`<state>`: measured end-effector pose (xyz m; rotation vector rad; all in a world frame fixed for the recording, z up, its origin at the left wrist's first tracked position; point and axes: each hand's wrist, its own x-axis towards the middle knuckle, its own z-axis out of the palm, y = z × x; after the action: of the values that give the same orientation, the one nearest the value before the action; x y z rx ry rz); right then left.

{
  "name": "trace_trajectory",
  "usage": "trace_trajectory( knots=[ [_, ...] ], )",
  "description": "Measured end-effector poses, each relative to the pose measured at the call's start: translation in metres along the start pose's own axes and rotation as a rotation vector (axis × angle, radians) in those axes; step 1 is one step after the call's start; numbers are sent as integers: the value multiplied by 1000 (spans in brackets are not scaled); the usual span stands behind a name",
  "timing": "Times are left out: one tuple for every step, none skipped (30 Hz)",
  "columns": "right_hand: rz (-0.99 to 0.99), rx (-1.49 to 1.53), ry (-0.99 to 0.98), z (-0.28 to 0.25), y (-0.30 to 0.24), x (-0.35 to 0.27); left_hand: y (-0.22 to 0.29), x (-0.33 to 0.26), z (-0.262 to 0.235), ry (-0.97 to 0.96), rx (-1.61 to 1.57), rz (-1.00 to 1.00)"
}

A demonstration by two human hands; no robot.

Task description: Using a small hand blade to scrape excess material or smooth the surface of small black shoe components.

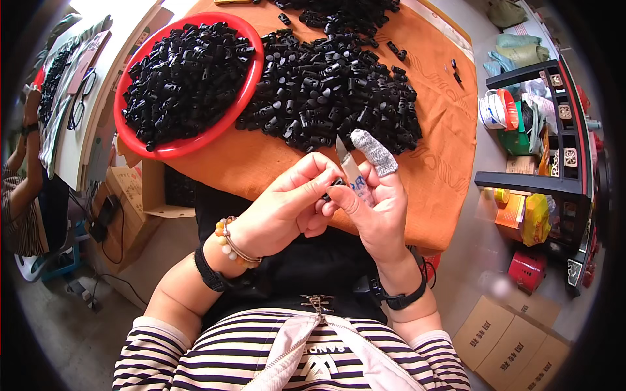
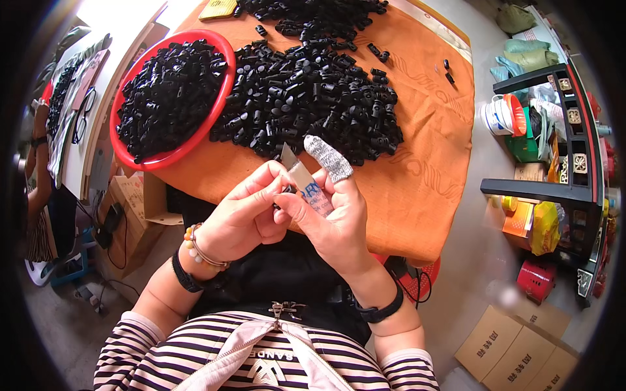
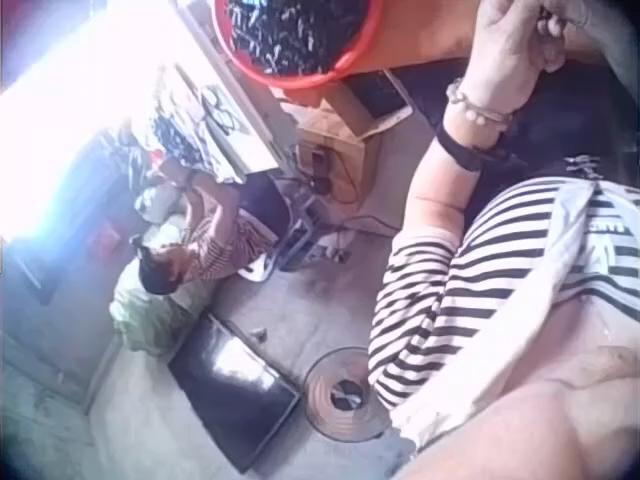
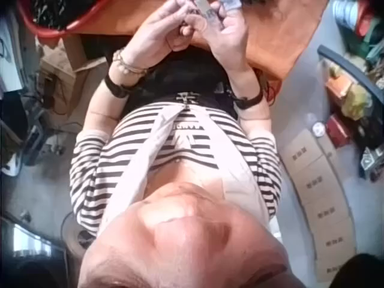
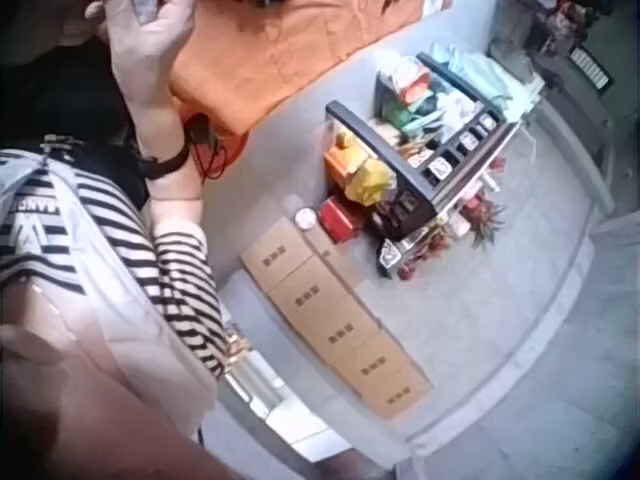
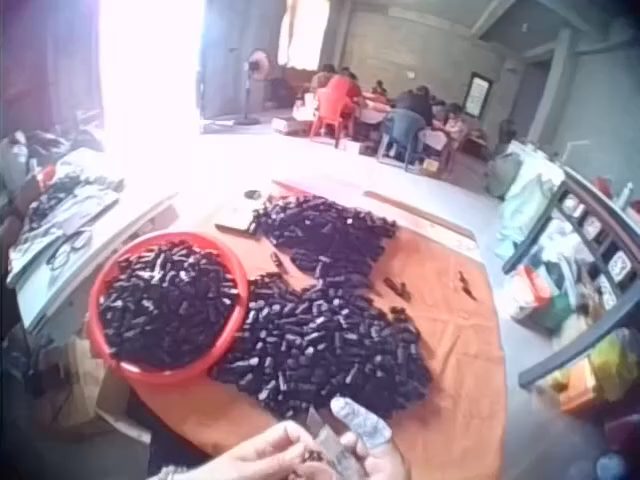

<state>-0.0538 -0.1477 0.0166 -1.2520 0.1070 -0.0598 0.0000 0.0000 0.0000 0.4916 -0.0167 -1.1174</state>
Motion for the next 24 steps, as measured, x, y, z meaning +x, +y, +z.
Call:
trace_trajectory(
  knots=[
    [3,58,16,2,-1,1,0,0,0,0,16,13],
    [6,115,33,3,0,2,1,0,1,0,32,25],
    [8,116,34,3,-1,1,1,0,3,1,31,24],
    [17,116,48,2,-1,1,1,0,4,26,49,35],
    [26,117,62,1,-1,0,0,0,5,50,68,46],
    [26,119,64,2,-2,1,0,0,6,51,69,43],
    [21,151,61,3,-5,1,-1,2,6,71,113,71],
    [16,184,59,4,-6,2,-2,2,6,91,157,99],
    [16,185,60,2,-6,2,-1,2,5,90,157,97],
    [25,144,49,-1,-5,3,1,2,3,65,153,68],
    [35,102,37,-2,-4,3,2,2,2,40,149,40],
    [36,103,37,-2,-4,3,2,2,2,42,149,39],
    [43,109,49,-1,-3,3,2,2,3,53,122,27],
    [50,115,60,0,-3,3,2,2,3,64,95,16],
    [50,114,61,-1,-1,2,2,2,2,64,94,16],
    [24,119,46,-4,2,2,2,3,1,58,63,27],
    [-2,124,30,-6,4,1,3,3,0,53,32,38],
    [-1,124,28,-8,2,-1,5,3,2,100,44,27],
    [33,55,44,-11,0,-3,5,3,1,101,43,29],
    [67,-14,60,-13,-2,-4,6,2,-1,82,21,45],
    [68,-14,58,-12,-2,-5,6,2,-1,63,-1,60],
    [49,-43,30,-10,-3,-5,6,2,-1,65,-2,61],
    [30,-72,2,-9,-4,-5,6,2,0,95,-18,67],
    [42,-82,-5,-8,-6,-6,6,1,0,125,-36,71]
  ],
)
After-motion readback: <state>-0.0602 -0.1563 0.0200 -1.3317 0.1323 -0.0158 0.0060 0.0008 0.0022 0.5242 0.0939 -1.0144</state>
